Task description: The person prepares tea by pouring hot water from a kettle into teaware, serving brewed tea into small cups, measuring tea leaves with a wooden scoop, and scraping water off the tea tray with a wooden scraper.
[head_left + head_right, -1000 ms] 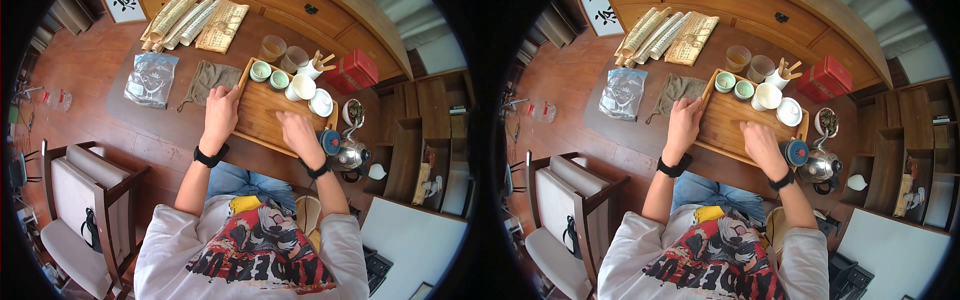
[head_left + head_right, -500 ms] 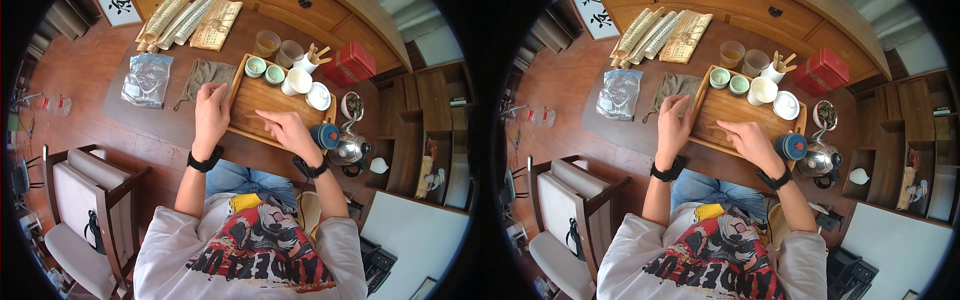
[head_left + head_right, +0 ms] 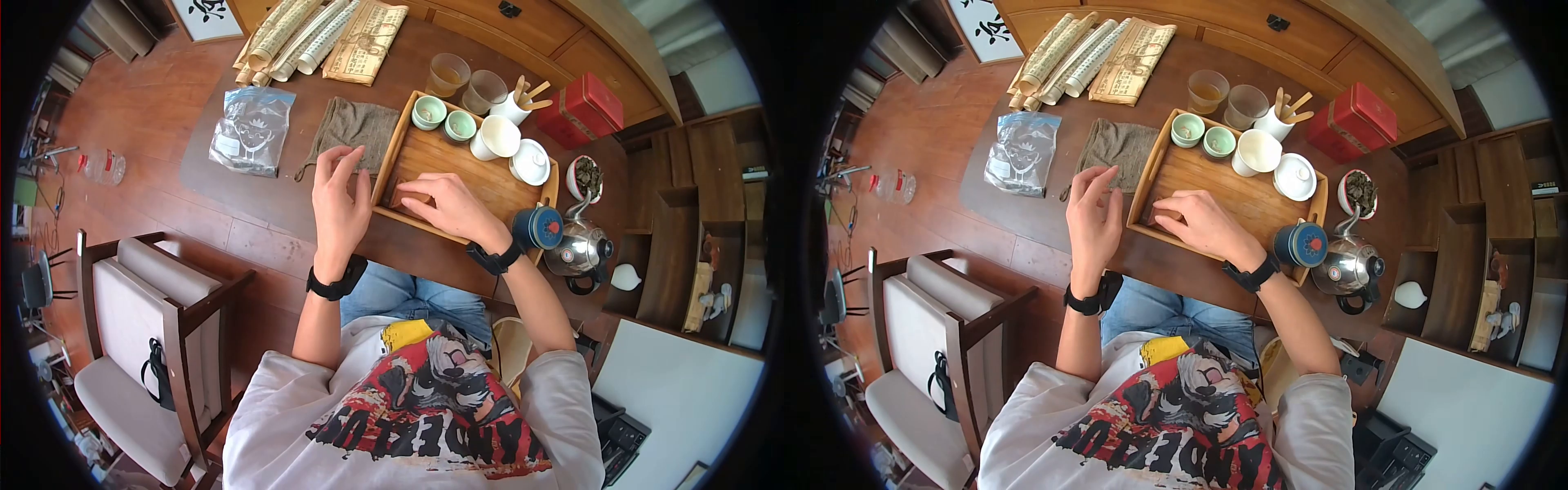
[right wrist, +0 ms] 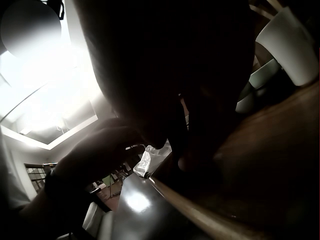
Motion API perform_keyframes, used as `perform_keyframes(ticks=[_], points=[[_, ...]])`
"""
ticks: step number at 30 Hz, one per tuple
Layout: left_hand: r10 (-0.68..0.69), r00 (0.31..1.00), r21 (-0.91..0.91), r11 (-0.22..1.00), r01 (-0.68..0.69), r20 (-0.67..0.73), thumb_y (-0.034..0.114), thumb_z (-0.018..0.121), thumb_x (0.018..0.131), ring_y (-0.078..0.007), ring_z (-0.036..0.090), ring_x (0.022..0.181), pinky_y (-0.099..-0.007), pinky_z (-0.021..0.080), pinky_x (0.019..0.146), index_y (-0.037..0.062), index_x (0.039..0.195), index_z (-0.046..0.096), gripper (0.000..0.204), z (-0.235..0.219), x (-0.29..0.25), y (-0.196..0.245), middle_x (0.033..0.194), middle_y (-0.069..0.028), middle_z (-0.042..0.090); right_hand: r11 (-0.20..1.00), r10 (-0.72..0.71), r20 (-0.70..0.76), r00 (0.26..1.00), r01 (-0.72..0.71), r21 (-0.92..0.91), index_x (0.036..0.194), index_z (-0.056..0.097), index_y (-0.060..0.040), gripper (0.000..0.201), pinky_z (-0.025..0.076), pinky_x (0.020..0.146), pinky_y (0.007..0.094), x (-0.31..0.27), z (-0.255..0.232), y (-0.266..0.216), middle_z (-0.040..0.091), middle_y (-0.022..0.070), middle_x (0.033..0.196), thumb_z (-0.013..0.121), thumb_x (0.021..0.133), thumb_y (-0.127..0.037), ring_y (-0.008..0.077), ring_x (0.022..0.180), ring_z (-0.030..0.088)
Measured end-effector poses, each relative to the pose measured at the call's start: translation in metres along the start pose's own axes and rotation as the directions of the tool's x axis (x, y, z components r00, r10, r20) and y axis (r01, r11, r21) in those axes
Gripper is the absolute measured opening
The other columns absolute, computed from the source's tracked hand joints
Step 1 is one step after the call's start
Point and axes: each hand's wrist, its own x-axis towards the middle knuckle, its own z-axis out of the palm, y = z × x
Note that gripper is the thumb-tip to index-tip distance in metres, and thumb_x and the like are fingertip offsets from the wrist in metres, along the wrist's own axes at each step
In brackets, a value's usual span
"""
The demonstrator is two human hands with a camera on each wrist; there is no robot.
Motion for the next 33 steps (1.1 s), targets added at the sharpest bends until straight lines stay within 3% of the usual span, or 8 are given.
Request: perform_keyframes(ticks=[4, 7, 12, 15, 18, 22, 24, 33], points=[[0.001, 1.000, -0.024, 1.000, -0.001, 0.010, -0.002, 0.071, 0.098, -0.0318, 0.070, 0.108, -0.0389, 0.057, 0.081, -0.0015, 0.131, 0.075, 0.033, 0.004, -0.002, 0.000, 0.132, -0.0186, 0.065, 0.999, -0.041, -0.059, 0.997, 0.042, 0.013, 0.127, 0.079, 0.0011, 0.030, 0.059, 0.075, 0.0439, 0.003, 0.011, 0.005, 0.074, 0.0205, 0.092, 0.075, 0.104, -0.018, 0.0351, 0.085, 0.074], [-0.019, 1.000, -0.049, 0.999, 0.020, 0.013, -0.001, 0.072, 0.098, -0.0317, 0.070, 0.107, -0.0391, 0.057, 0.081, -0.0014, 0.131, 0.075, 0.034, 0.006, -0.002, -0.002, 0.132, -0.0186, 0.065, 0.990, 0.070, -0.079, 0.994, -0.060, 0.125, 0.127, 0.078, 0.0018, 0.029, 0.059, 0.075, 0.0436, 0.006, 0.019, -0.002, 0.074, 0.0218, 0.091, 0.073, 0.105, -0.015, 0.0358, 0.084, 0.075], [0.002, 1.000, -0.022, 1.000, -0.001, 0.009, 0.000, 0.073, 0.097, -0.0317, 0.071, 0.107, -0.0388, 0.057, 0.082, -0.0015, 0.131, 0.075, 0.034, 0.005, -0.002, -0.006, 0.133, -0.0185, 0.065, 0.995, 0.093, -0.227, 0.969, -0.100, -0.020, 0.126, 0.077, 0.0034, 0.028, 0.055, 0.073, 0.0479, 0.006, 0.028, -0.012, 0.070, 0.0234, 0.090, 0.073, 0.105, -0.014, 0.0432, 0.081, 0.069], [0.011, 1.000, -0.016, 1.000, -0.011, 0.006, 0.000, 0.073, 0.098, -0.0313, 0.071, 0.107, -0.0386, 0.057, 0.081, -0.0013, 0.131, 0.075, 0.034, 0.003, -0.004, -0.008, 0.134, -0.0183, 0.065, 0.985, 0.103, -0.186, 0.977, -0.126, -0.120, 0.126, 0.077, 0.0035, 0.028, 0.054, 0.073, 0.0500, 0.003, 0.026, -0.016, 0.067, 0.0234, 0.090, 0.073, 0.105, -0.015, 0.0451, 0.081, 0.067], [-0.008, 1.000, -0.021, 1.000, 0.009, 0.012, 0.001, 0.073, 0.098, -0.0306, 0.071, 0.107, -0.0383, 0.057, 0.080, -0.0012, 0.132, 0.075, 0.034, 0.001, -0.004, -0.007, 0.134, -0.0181, 0.065, 0.997, 0.070, -0.202, 0.977, -0.073, -0.009, 0.125, 0.077, 0.0024, 0.027, 0.054, 0.074, 0.0504, 0.004, 0.029, -0.016, 0.067, 0.0230, 0.091, 0.073, 0.104, -0.015, 0.0447, 0.084, 0.068], [-0.020, 0.999, -0.035, 0.999, 0.022, 0.034, 0.001, 0.073, 0.099, -0.0298, 0.071, 0.106, -0.0378, 0.057, 0.079, -0.0012, 0.132, 0.075, 0.034, 0.002, -0.005, -0.007, 0.134, -0.0178, 0.065, 0.996, 0.047, -0.173, 0.984, -0.058, -0.063, 0.126, 0.078, 0.0004, 0.028, 0.054, 0.075, 0.0510, -0.004, 0.029, -0.011, 0.066, 0.0222, 0.090, 0.074, 0.104, -0.017, 0.0440, 0.084, 0.068], [0.000, 0.999, -0.027, 1.000, 0.001, 0.032, 0.001, 0.073, 0.099, -0.0294, 0.071, 0.106, -0.0373, 0.057, 0.079, -0.0015, 0.132, 0.075, 0.034, 0.004, -0.005, -0.008, 0.134, -0.0174, 0.065, 0.971, 0.076, -0.069, 0.995, -0.089, -0.221, 0.128, 0.078, -0.0023, 0.030, 0.055, 0.075, 0.0507, -0.011, 0.023, -0.012, 0.066, 0.0202, 0.090, 0.075, 0.103, -0.019, 0.0422, 0.083, 0.068], [-0.008, 0.999, -0.002, 1.000, 0.008, 0.039, 0.002, 0.073, 0.100, -0.0212, 0.073, 0.096, -0.0336, 0.060, 0.081, 0.0017, 0.133, 0.077, 0.033, 0.001, -0.009, 0.002, 0.135, -0.0144, 0.069, 0.890, 0.158, 0.041, 0.987, -0.124, -0.440, 0.127, 0.078, -0.0076, 0.028, 0.056, 0.074, 0.0520, -0.059, -0.019, -0.015, 0.067, 0.0172, 0.087, 0.073, 0.104, -0.023, 0.0400, 0.085, 0.070]])
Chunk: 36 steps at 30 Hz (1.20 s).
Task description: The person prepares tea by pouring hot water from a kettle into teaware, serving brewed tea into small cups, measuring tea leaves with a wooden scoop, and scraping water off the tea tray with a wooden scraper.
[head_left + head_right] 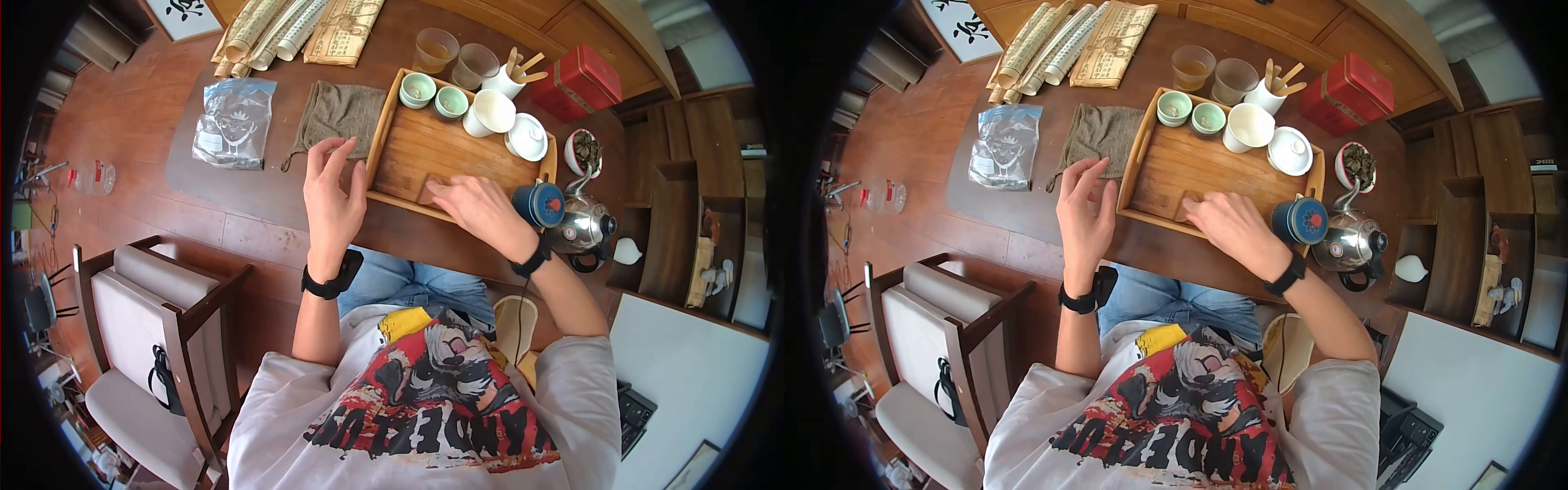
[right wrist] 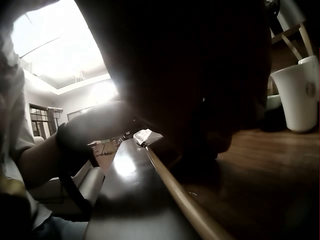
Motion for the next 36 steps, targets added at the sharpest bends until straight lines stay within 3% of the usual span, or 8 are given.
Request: perform_keyframes(ticks=[9, 14, 18, 20, 24, 27, 30, 36], points=[[0.018, 0.998, -0.048, 0.999, -0.015, 0.059, 0.002, 0.073, 0.100, -0.0212, 0.072, 0.095, -0.0335, 0.059, 0.081, 0.0016, 0.134, 0.076, 0.034, 0.010, -0.003, 0.009, 0.135, -0.0137, 0.069, 0.948, 0.202, 0.171, 0.964, -0.148, -0.282, 0.104, 0.077, 0.0011, 0.022, 0.060, 0.069, 0.0491, -0.049, -0.019, 0.007, 0.071, 0.0189, 0.080, 0.070, 0.105, -0.020, 0.0394, 0.077, 0.074], [0.063, 0.996, -0.018, 0.998, -0.062, 0.057, 0.002, 0.073, 0.100, -0.0219, 0.072, 0.097, -0.0339, 0.059, 0.082, 0.0014, 0.134, 0.076, 0.034, 0.010, -0.005, 0.010, 0.134, -0.0134, 0.069, 0.963, -0.023, 0.134, 0.991, 0.057, -0.262, 0.085, 0.073, -0.0006, 0.013, 0.062, 0.072, 0.0484, -0.032, -0.042, 0.010, 0.074, 0.0229, 0.081, 0.069, 0.096, -0.008, 0.0384, 0.081, 0.079], [0.081, 0.996, -0.009, 0.997, -0.081, 0.048, 0.001, 0.072, 0.100, -0.0232, 0.072, 0.098, -0.0343, 0.059, 0.083, 0.0008, 0.134, 0.075, 0.034, 0.009, -0.007, 0.007, 0.134, -0.0139, 0.069, 0.975, 0.076, 0.060, 0.995, -0.061, -0.215, 0.090, 0.075, 0.0019, 0.015, 0.061, 0.080, 0.0499, 0.008, -0.042, 0.020, 0.074, 0.0257, 0.087, 0.069, 0.098, -0.009, 0.0419, 0.089, 0.076], [0.070, 0.996, -0.006, 0.998, -0.069, 0.058, 0.001, 0.072, 0.100, -0.0236, 0.072, 0.099, -0.0345, 0.060, 0.083, 0.0006, 0.134, 0.075, 0.034, 0.009, -0.007, 0.008, 0.134, -0.0141, 0.068, 0.989, 0.136, -0.056, 0.989, -0.132, 0.071, 0.109, 0.079, 0.0061, 0.024, 0.057, 0.078, 0.0541, 0.027, -0.030, 0.028, 0.070, 0.0254, 0.085, 0.071, 0.104, -0.016, 0.0481, 0.088, 0.071], [0.072, 0.995, -0.010, 0.997, -0.071, 0.072, 0.001, 0.072, 0.100, -0.0241, 0.072, 0.100, -0.0346, 0.060, 0.084, 0.0003, 0.134, 0.075, 0.034, 0.008, -0.007, 0.009, 0.134, -0.0147, 0.068, 0.969, 0.082, -0.202, 0.976, -0.031, 0.245, 0.125, 0.077, 0.0058, 0.030, 0.056, 0.079, 0.0532, 0.043, 0.004, 0.031, 0.071, 0.0256, 0.089, 0.070, 0.106, -0.016, 0.0490, 0.089, 0.071], [0.084, 0.994, -0.013, 0.996, -0.084, 0.067, 0.001, 0.072, 0.100, -0.0243, 0.072, 0.100, -0.0345, 0.059, 0.083, 0.0005, 0.135, 0.075, 0.034, 0.008, -0.008, 0.008, 0.134, -0.0145, 0.068, 0.980, 0.065, -0.215, 0.974, -0.022, 0.197, 0.130, 0.074, 0.0051, 0.032, 0.056, 0.080, 0.0524, 0.038, 0.010, 0.032, 0.071, 0.0268, 0.093, 0.069, 0.106, -0.016, 0.0495, 0.089, 0.070], [0.051, 0.994, -0.001, 0.999, -0.051, 0.092, 0.001, 0.073, 0.100, -0.0245, 0.071, 0.101, -0.0349, 0.058, 0.083, 0.0005, 0.134, 0.075, 0.034, 0.007, -0.010, 0.006, 0.134, -0.0146, 0.068, 0.987, 0.157, -0.033, 0.987, -0.156, 0.030, 0.133, 0.071, 0.0043, 0.033, 0.057, 0.078, 0.0535, 0.012, -0.004, 0.024, 0.071, 0.0276, 0.096, 0.068, 0.107, -0.016, 0.0492, 0.088, 0.070], [0.073, 0.992, -0.027, 0.997, -0.070, 0.105, 0.001, 0.073, 0.099, -0.0248, 0.070, 0.099, -0.0349, 0.058, 0.082, -0.0001, 0.133, 0.075, 0.034, 0.012, -0.011, 0.009, 0.134, -0.0145, 0.068, 0.901, 0.346, 0.101, 0.933, -0.300, -0.314, 0.108, 0.070, 0.0086, 0.015, 0.066, 0.063, 0.0424, -0.039, -0.009, -0.008, 0.075, 0.0260, 0.087, 0.064, 0.101, -0.003, 0.0369, 0.076, 0.081]])
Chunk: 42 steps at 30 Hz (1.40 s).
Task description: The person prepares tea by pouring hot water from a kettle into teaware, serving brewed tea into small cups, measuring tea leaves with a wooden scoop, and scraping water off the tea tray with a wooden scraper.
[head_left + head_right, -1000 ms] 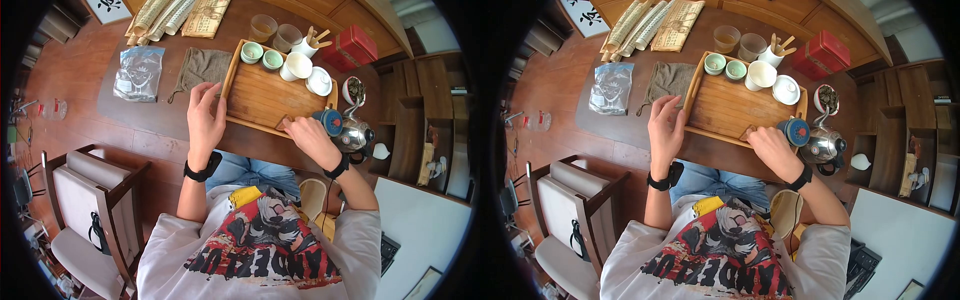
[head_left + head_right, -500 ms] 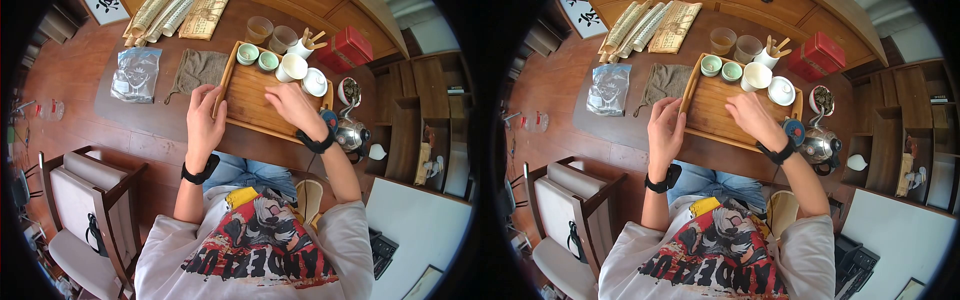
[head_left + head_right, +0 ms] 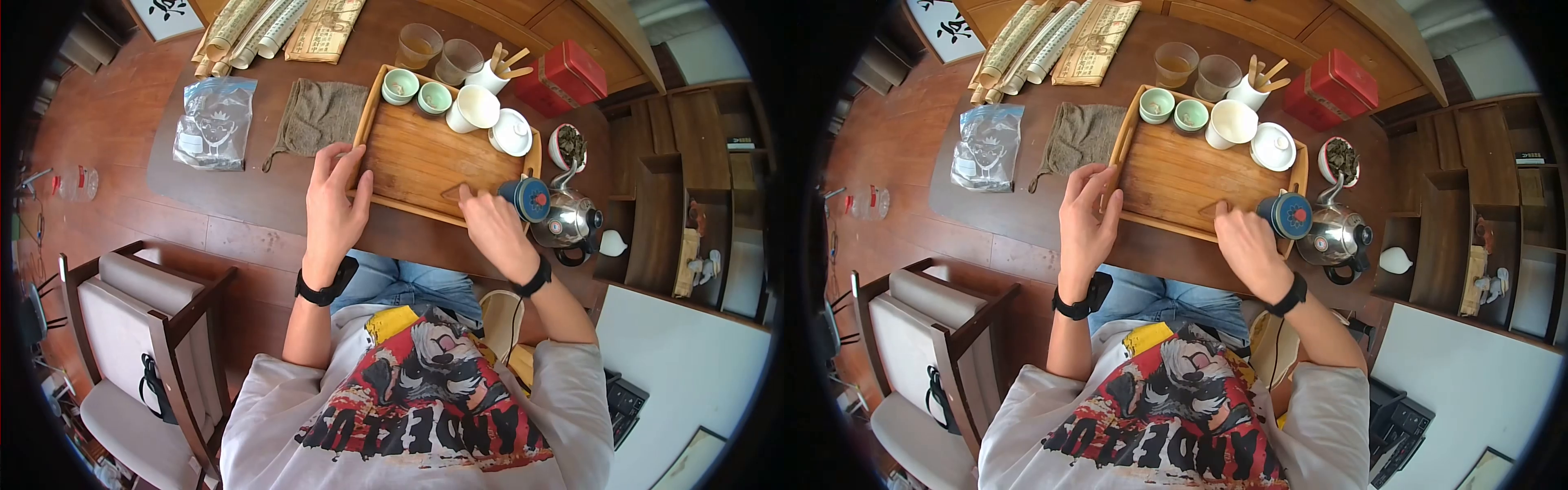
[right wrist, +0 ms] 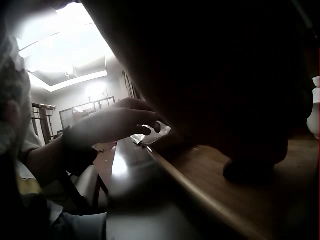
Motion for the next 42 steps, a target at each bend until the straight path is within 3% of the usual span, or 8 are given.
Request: perform_keyframes(ticks=[8, 14, 18, 20, 24, 27, 35, 42], points=[[-0.023, 0.999, -0.051, 0.998, 0.025, 0.031, 0.000, 0.073, 0.099, -0.0247, 0.070, 0.098, -0.0356, 0.058, 0.084, -0.0006, 0.133, 0.074, 0.034, 0.004, 0.001, 0.007, 0.133, -0.0145, 0.068, 0.999, 0.010, -0.138, 0.990, -0.016, -0.040, 0.097, 0.069, 0.0062, 0.011, 0.066, 0.060, 0.0387, -0.001, -0.001, 0.008, 0.076, 0.0244, 0.084, 0.064, 0.099, -0.003, 0.0352, 0.076, 0.082], [-0.003, 1.000, -0.043, 0.999, 0.004, 0.025, 0.000, 0.073, 0.099, -0.0240, 0.070, 0.097, -0.0349, 0.060, 0.083, -0.0005, 0.134, 0.074, 0.035, 0.003, 0.001, 0.008, 0.134, -0.0144, 0.068, 0.910, 0.257, -0.349, 0.901, -0.347, -0.225, 0.094, 0.075, 0.0039, 0.014, 0.065, 0.058, 0.0322, 0.044, 0.034, 0.004, 0.077, 0.0186, 0.078, 0.067, 0.098, -0.007, 0.0276, 0.070, 0.081], [-0.024, 0.999, -0.054, 0.998, 0.026, 0.030, 0.001, 0.073, 0.100, -0.0238, 0.070, 0.099, -0.0350, 0.062, 0.084, -0.0003, 0.135, 0.074, 0.035, 0.000, -0.001, 0.007, 0.135, -0.0143, 0.068, 0.956, 0.158, -0.231, 0.960, -0.208, -0.208, 0.087, 0.078, -0.0015, 0.014, 0.063, 0.056, 0.0318, 0.037, 0.026, 0.001, 0.077, 0.0155, 0.078, 0.069, 0.095, -0.007, 0.0248, 0.070, 0.081], [-0.023, 0.999, -0.045, 0.999, 0.024, 0.030, 0.001, 0.073, 0.100, -0.0235, 0.070, 0.099, -0.0352, 0.062, 0.084, -0.0003, 0.135, 0.074, 0.035, -0.001, -0.002, 0.005, 0.136, -0.0142, 0.068, 0.957, 0.137, -0.220, 0.966, -0.187, -0.224, 0.077, 0.073, -0.0024, 0.021, 0.063, 0.058, 0.0373, 0.030, 0.036, -0.002, 0.076, 0.0189, 0.077, 0.064, 0.096, -0.006, 0.0312, 0.070, 0.080], [-0.027, 0.999, -0.057, 0.998, 0.029, 0.021, 0.001, 0.073, 0.100, -0.0220, 0.070, 0.096, -0.0346, 0.061, 0.082, -0.0005, 0.135, 0.074, 0.035, 0.001, -0.002, 0.007, 0.136, -0.0136, 0.067, 0.990, -0.036, -0.010, 0.999, 0.034, -0.138, 0.083, 0.073, -0.0020, 0.013, 0.064, 0.061, 0.0391, -0.014, 0.013, -0.017, 0.074, 0.0170, 0.075, 0.065, 0.094, -0.005, 0.0300, 0.074, 0.081], [-0.046, 0.998, -0.044, 0.998, 0.049, 0.047, 0.001, 0.073, 0.100, -0.0208, 0.069, 0.094, -0.0341, 0.060, 0.081, -0.0010, 0.135, 0.074, 0.035, 0.004, -0.003, 0.007, 0.136, -0.0131, 0.068, 0.988, 0.028, 0.050, 0.998, -0.020, -0.152, 0.092, 0.072, -0.0002, 0.009, 0.064, 0.063, 0.0404, -0.021, 0.003, -0.022, 0.075, 0.0185, 0.080, 0.065, 0.094, -0.004, 0.0325, 0.076, 0.081], [-0.031, 0.999, -0.047, 0.998, 0.032, 0.035, 0.001, 0.073, 0.100, -0.0217, 0.069, 0.094, -0.0341, 0.059, 0.083, -0.0013, 0.134, 0.074, 0.034, -0.001, -0.004, 0.007, 0.136, -0.0141, 0.068, 0.980, 0.012, -0.409, 0.912, -0.092, -0.178, 0.097, 0.074, -0.0024, 0.010, 0.064, 0.059, 0.0364, 0.066, -0.003, -0.014, 0.078, 0.0156, 0.082, 0.066, 0.100, -0.008, 0.0259, 0.073, 0.081], [-0.008, 1.000, -0.007, 1.000, 0.008, 0.005, 0.001, 0.073, 0.100, -0.0247, 0.072, 0.100, -0.0356, 0.059, 0.085, -0.0018, 0.133, 0.074, 0.033, -0.008, -0.007, 0.002, 0.136, -0.0155, 0.068, 0.967, -0.041, -0.378, 0.925, -0.058, -0.248, 0.092, 0.073, -0.0024, 0.011, 0.061, 0.056, 0.0322, 0.088, 0.030, -0.022, 0.077, 0.0118, 0.073, 0.067, 0.098, -0.009, 0.0229, 0.066, 0.080]])
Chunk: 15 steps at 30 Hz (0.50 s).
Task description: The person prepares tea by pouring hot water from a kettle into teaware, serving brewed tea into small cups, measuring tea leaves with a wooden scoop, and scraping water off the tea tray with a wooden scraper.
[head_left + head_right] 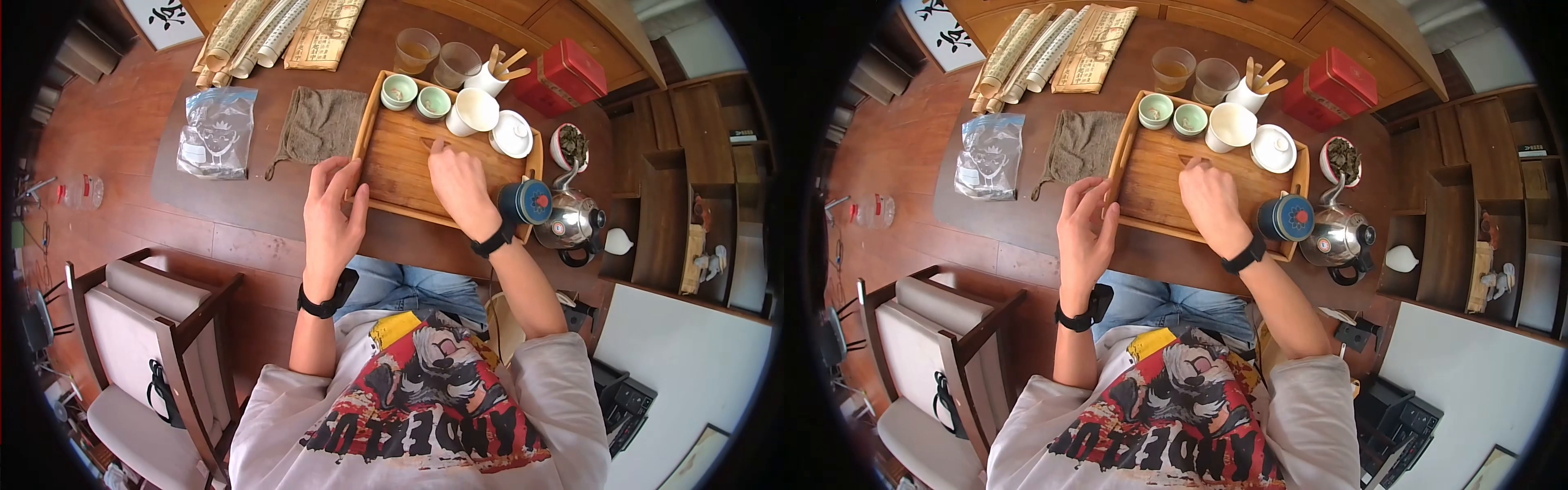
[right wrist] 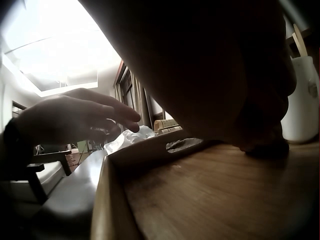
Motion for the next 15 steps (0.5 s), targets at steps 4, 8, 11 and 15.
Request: perform_keyframes(ticks=[4, 8, 11, 15], points=[[-0.003, 1.000, 0.010, 1.000, 0.002, 0.021, 0.001, 0.074, 0.099, -0.0242, 0.072, 0.099, -0.0357, 0.059, 0.086, -0.0018, 0.132, 0.074, 0.033, 0.002, 0.001, 0.003, 0.136, -0.0151, 0.069, 0.997, -0.062, 0.140, 0.988, 0.053, 0.062, 0.097, 0.075, 0.0004, 0.012, 0.061, 0.057, 0.0317, -0.046, -0.029, 0.009, 0.077, 0.0115, 0.075, 0.067, 0.097, -0.010, 0.0229, 0.067, 0.080], [-0.055, 0.991, -0.116, 0.991, 0.069, 0.122, 0.001, 0.077, 0.097, -0.0239, 0.072, 0.100, -0.0363, 0.060, 0.086, -0.0010, 0.132, 0.075, 0.036, 0.012, 0.002, 0.015, 0.134, -0.0138, 0.070, 0.991, -0.044, 0.300, 0.953, 0.004, 0.130, 0.118, 0.074, 0.0057, 0.028, 0.062, 0.060, 0.0361, -0.097, -0.049, 0.016, 0.077, 0.0138, 0.083, 0.066, 0.095, -0.009, 0.0262, 0.072, 0.080], [0.067, 0.972, -0.152, 0.988, -0.033, 0.224, 0.002, 0.080, 0.094, -0.0261, 0.073, 0.103, -0.0367, 0.060, 0.086, -0.0005, 0.134, 0.074, 0.040, 0.028, 0.009, 0.032, 0.133, -0.0143, 0.071, 0.990, 0.003, 0.288, 0.958, -0.042, 0.131, 0.123, 0.074, 0.0060, 0.033, 0.062, 0.060, 0.0362, -0.115, -0.050, 0.016, 0.077, 0.0138, 0.086, 0.066, 0.094, -0.008, 0.0260, 0.073, 0.080], [0.263, 0.900, -0.242, 0.953, -0.185, 0.347, 0.006, 0.086, 0.088, -0.0356, 0.071, 0.118, -0.0409, 0.059, 0.098, 0.0007, 0.138, 0.072, 0.052, 0.065, 0.022, 0.076, 0.138, -0.0181, 0.069, 0.965, 0.077, 0.252, 0.965, -0.136, 0.226, 0.123, 0.073, 0.0051, 0.032, 0.062, 0.059, 0.0388, -0.124, -0.027, 0.010, 0.077, 0.0159, 0.091, 0.064, 0.096, -0.009, 0.0289, 0.074, 0.080]])
